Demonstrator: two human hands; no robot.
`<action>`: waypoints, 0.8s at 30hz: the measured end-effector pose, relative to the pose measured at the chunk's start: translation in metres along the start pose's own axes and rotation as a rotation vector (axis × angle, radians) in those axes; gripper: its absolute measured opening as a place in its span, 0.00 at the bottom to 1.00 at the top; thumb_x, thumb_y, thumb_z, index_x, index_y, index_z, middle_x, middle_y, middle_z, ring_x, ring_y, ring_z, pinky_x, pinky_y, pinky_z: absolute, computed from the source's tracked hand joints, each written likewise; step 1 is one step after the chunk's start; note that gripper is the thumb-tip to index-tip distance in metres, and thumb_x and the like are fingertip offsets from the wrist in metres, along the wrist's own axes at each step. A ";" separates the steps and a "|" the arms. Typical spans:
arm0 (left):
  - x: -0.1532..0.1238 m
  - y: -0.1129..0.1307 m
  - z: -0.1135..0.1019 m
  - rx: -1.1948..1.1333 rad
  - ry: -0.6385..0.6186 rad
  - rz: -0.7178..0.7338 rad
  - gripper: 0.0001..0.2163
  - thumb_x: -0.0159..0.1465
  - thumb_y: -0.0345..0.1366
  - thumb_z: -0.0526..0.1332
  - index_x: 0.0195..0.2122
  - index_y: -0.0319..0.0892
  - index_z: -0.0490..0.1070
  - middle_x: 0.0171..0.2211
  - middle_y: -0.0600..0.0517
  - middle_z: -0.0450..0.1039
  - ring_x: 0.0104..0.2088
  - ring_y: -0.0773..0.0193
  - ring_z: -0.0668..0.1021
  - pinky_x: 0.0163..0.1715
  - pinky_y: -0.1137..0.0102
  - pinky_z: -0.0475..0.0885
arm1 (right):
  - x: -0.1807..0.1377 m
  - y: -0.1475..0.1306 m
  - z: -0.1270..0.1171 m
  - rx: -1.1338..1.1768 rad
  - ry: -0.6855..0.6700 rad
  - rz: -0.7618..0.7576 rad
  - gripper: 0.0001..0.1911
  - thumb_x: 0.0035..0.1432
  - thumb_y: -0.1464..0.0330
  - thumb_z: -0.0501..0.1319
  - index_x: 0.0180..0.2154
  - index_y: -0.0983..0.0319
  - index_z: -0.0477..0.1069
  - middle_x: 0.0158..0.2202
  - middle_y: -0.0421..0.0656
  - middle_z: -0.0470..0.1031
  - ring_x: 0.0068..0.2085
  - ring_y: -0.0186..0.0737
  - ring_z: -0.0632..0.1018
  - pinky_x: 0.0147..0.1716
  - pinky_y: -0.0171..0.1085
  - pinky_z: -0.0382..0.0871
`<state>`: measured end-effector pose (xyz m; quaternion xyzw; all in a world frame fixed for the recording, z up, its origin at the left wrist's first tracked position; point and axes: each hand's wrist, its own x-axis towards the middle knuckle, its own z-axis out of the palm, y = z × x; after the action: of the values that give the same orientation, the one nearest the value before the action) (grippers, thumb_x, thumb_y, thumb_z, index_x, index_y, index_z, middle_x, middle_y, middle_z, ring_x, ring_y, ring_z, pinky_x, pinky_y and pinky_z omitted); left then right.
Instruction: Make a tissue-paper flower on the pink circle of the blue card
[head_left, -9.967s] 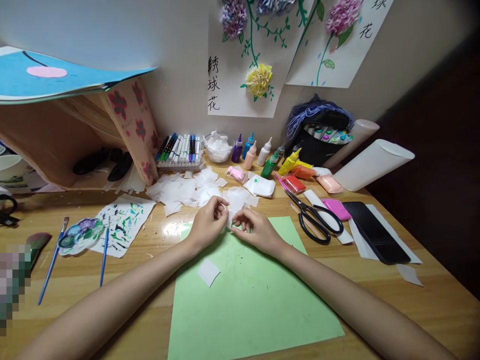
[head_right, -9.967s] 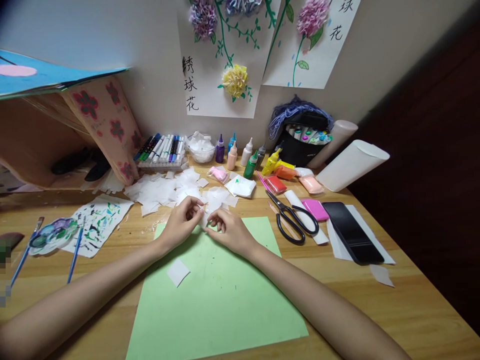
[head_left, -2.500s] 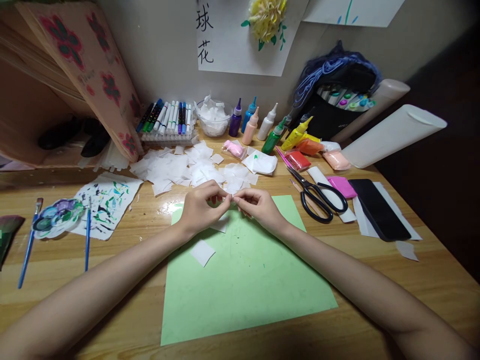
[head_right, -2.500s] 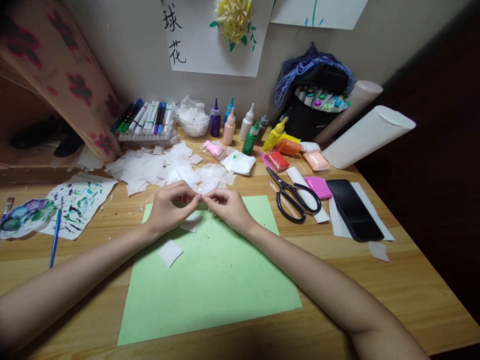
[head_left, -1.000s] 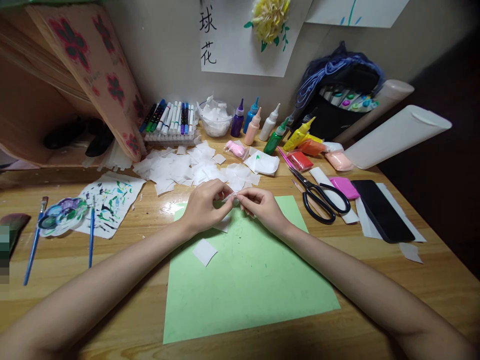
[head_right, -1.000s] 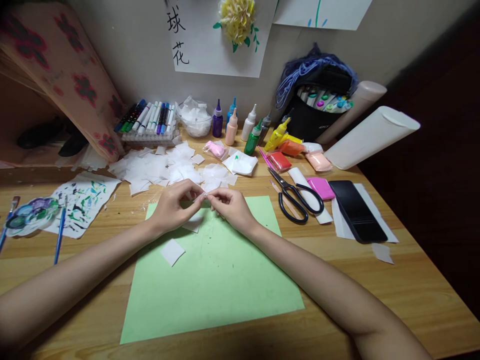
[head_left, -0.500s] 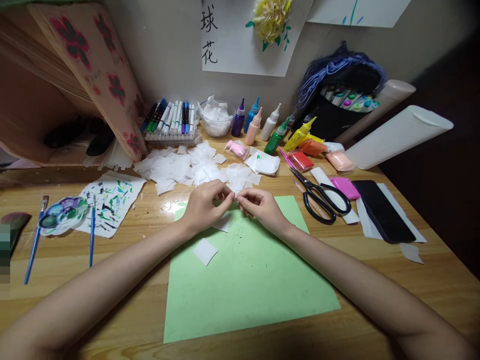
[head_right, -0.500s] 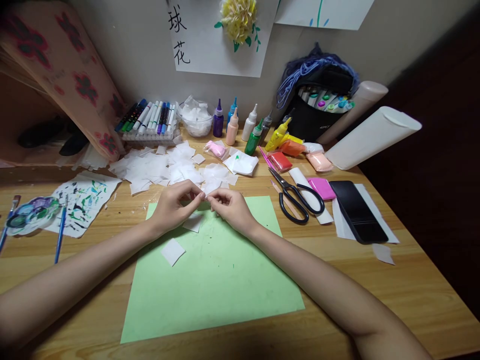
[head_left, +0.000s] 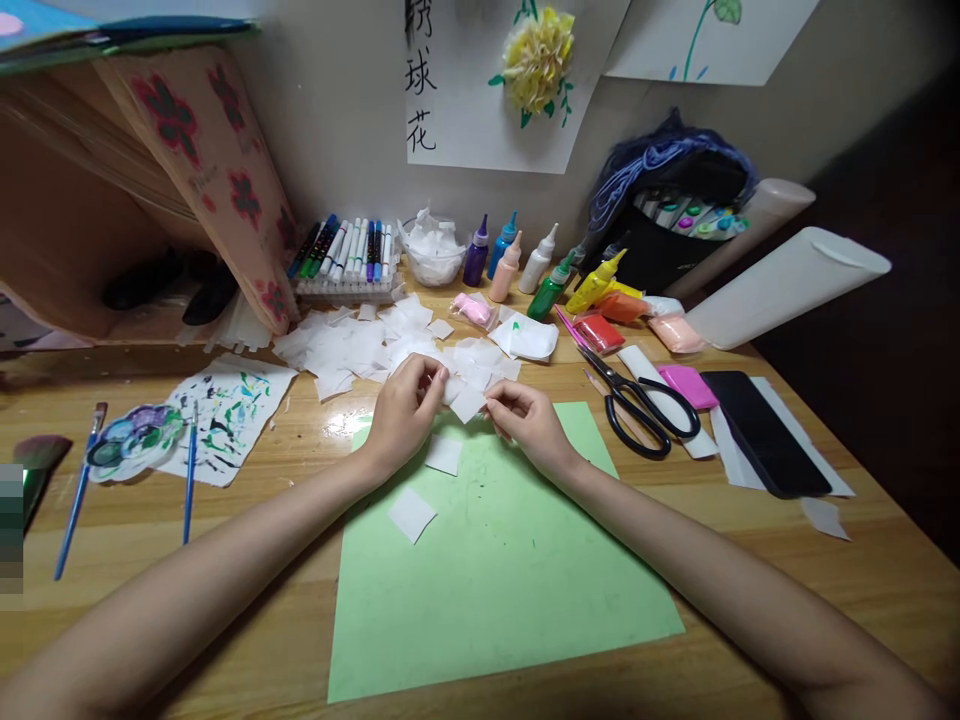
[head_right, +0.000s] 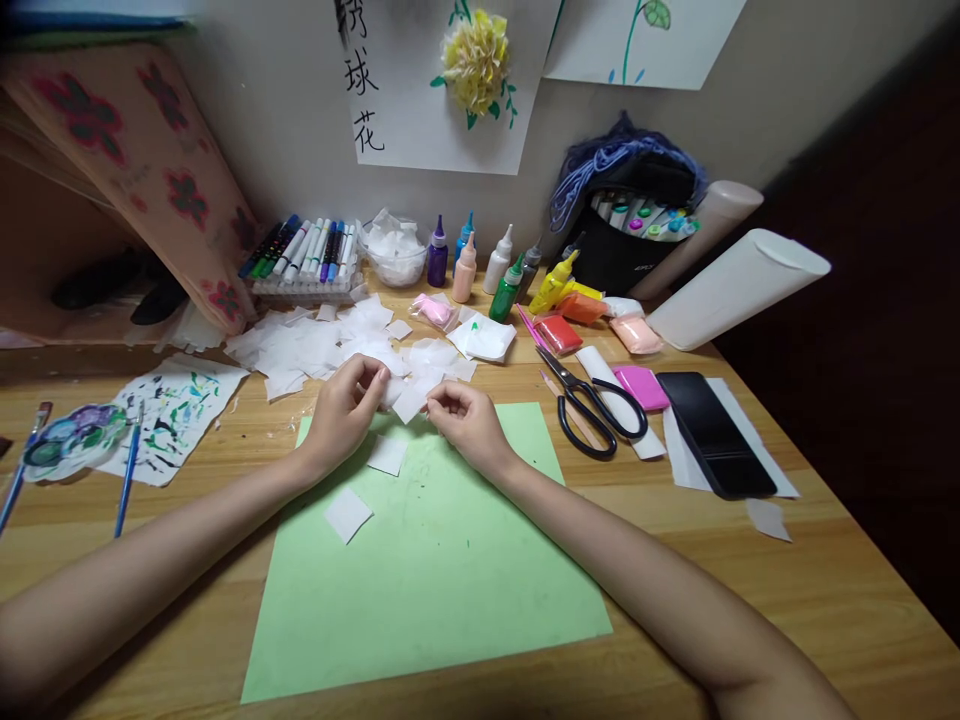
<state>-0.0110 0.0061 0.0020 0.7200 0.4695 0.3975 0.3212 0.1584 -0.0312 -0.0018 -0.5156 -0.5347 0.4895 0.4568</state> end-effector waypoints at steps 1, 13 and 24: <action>0.000 0.000 0.000 -0.030 -0.002 -0.022 0.09 0.65 0.40 0.51 0.31 0.42 0.62 0.28 0.54 0.66 0.26 0.70 0.71 0.26 0.73 0.65 | 0.000 0.000 0.000 -0.001 -0.002 0.000 0.09 0.51 0.64 0.59 0.26 0.64 0.68 0.21 0.37 0.66 0.19 0.27 0.63 0.17 0.30 0.56; 0.008 -0.013 -0.006 0.077 0.286 -0.119 0.07 0.65 0.38 0.51 0.36 0.42 0.64 0.33 0.51 0.67 0.32 0.65 0.71 0.33 0.70 0.66 | 0.000 -0.001 0.000 0.036 -0.014 0.012 0.09 0.50 0.65 0.59 0.26 0.64 0.67 0.23 0.39 0.68 0.19 0.27 0.63 0.16 0.29 0.55; -0.006 0.011 -0.002 0.213 -0.166 0.150 0.11 0.63 0.42 0.54 0.41 0.41 0.67 0.37 0.50 0.69 0.36 0.63 0.70 0.36 0.68 0.66 | -0.001 -0.001 -0.001 -0.006 -0.081 -0.083 0.09 0.54 0.64 0.59 0.27 0.63 0.69 0.25 0.39 0.68 0.23 0.29 0.66 0.22 0.31 0.58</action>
<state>-0.0098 -0.0028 0.0102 0.8133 0.4258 0.3074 0.2504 0.1592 -0.0322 -0.0009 -0.4741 -0.5752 0.4888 0.4532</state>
